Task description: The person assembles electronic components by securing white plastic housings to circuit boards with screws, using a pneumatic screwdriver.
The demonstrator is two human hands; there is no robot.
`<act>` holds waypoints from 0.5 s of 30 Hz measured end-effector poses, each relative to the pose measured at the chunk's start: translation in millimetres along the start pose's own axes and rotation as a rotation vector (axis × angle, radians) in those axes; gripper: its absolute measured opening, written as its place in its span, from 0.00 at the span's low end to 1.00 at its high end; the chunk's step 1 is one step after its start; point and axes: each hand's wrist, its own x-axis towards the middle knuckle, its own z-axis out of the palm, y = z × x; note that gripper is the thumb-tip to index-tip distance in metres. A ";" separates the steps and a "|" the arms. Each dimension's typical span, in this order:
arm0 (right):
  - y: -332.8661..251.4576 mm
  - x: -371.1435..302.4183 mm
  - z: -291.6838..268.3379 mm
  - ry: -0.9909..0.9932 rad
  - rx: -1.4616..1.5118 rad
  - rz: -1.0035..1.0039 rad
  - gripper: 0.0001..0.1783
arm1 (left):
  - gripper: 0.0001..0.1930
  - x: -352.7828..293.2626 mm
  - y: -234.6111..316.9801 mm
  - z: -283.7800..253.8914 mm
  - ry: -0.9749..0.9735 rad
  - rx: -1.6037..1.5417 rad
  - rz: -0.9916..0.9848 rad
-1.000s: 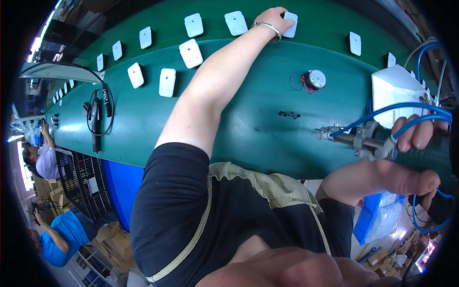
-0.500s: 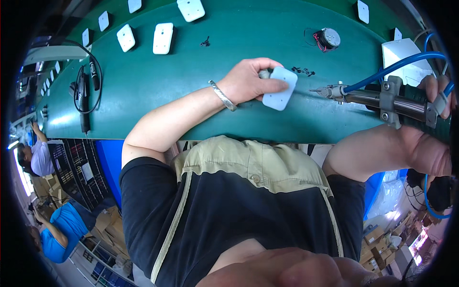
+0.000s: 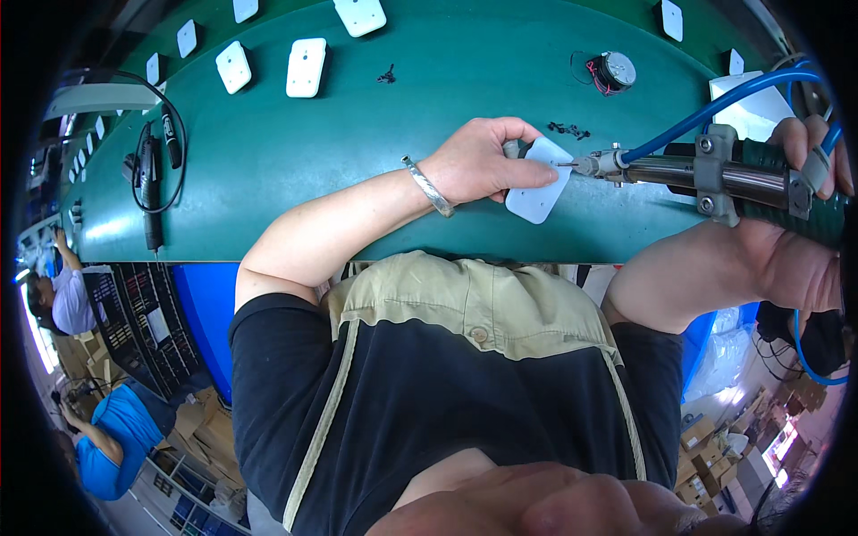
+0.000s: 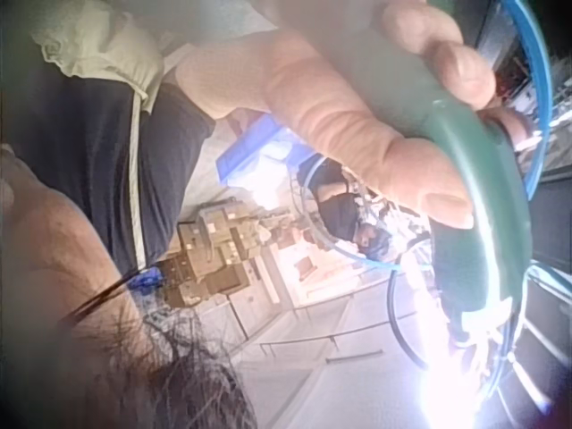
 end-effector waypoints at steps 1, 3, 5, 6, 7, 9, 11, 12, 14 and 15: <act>-0.5 1.1 -2.5 -0.005 0.010 0.006 0.22 | 0.15 -0.6 2.5 0.0 0.001 0.007 -0.010; -2.0 2.3 -3.9 -0.013 0.029 0.017 0.22 | 0.15 -0.6 3.4 -0.1 0.002 0.014 -0.020; -3.1 4.3 -7.2 -0.020 0.048 0.026 0.22 | 0.15 0.0 2.7 -0.3 -0.006 0.021 0.007; -1.3 5.5 -4.6 -0.024 0.056 0.031 0.22 | 0.15 0.0 2.7 -0.6 -0.006 0.021 0.007; -2.2 4.3 0.5 -0.027 0.064 0.036 0.22 | 0.15 -0.3 3.0 -1.0 -0.003 0.028 0.007; 0.8 3.8 8.7 -0.036 0.081 0.045 0.22 | 0.14 -1.6 3.3 -1.3 0.000 0.033 0.006; -1.9 0.5 18.1 -0.045 0.099 0.055 0.21 | 0.14 -3.8 3.3 -1.5 0.031 0.024 0.049; -2.5 0.6 22.0 -0.050 0.108 0.058 0.21 | 0.14 -4.0 4.1 -2.1 0.031 0.025 0.052; -6.8 -0.5 30.1 -0.060 0.126 0.061 0.21 | 0.14 -4.6 5.5 -3.6 0.028 -0.028 0.035; -8.4 -0.1 30.4 -0.066 0.137 0.064 0.21 | 0.14 -5.3 5.6 -4.7 0.031 -0.027 0.037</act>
